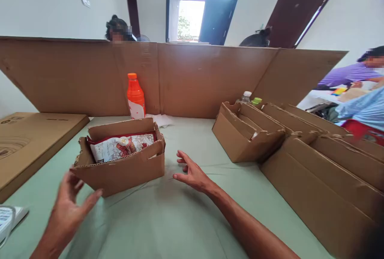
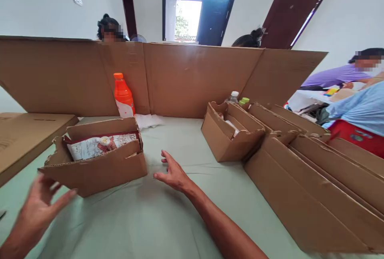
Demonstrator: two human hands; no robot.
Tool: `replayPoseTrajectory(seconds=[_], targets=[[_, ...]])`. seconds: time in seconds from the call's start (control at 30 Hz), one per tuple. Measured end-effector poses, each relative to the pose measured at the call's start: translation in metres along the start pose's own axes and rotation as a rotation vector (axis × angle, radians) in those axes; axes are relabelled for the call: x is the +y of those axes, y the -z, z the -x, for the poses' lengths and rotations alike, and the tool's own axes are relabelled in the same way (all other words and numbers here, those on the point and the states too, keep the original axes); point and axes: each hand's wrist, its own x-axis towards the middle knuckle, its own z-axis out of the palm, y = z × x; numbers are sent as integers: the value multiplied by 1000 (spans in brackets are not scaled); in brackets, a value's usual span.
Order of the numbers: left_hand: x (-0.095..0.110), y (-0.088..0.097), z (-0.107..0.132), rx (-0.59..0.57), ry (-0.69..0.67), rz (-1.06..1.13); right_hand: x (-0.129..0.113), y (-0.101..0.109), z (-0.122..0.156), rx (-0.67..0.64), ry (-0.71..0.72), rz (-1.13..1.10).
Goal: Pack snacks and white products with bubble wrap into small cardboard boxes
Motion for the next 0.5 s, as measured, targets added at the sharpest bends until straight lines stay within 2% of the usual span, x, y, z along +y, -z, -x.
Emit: replayPoseTrajectory(seconds=[0.1, 0.2, 0.27, 0.33, 0.4, 0.5], targets=[[-18, -21, 1, -99, 194, 145, -8, -23, -23, -103, 56, -132], [-31, -24, -2, -29, 203, 174, -11, -50, -25, -207, 209, -240], [-37, -18, -3, 39, 208, 181, -11, -59, -19, -213, 288, -148], [-41, -12, -2, 92, 224, 208, -8, -56, -16, -186, 326, 48], [-44, -9, 2, 103, 248, 235, -7, -41, -26, -100, 337, 248], [-46, -11, 10, 105, 295, 217, -11, -9, -72, 99, 317, 579]])
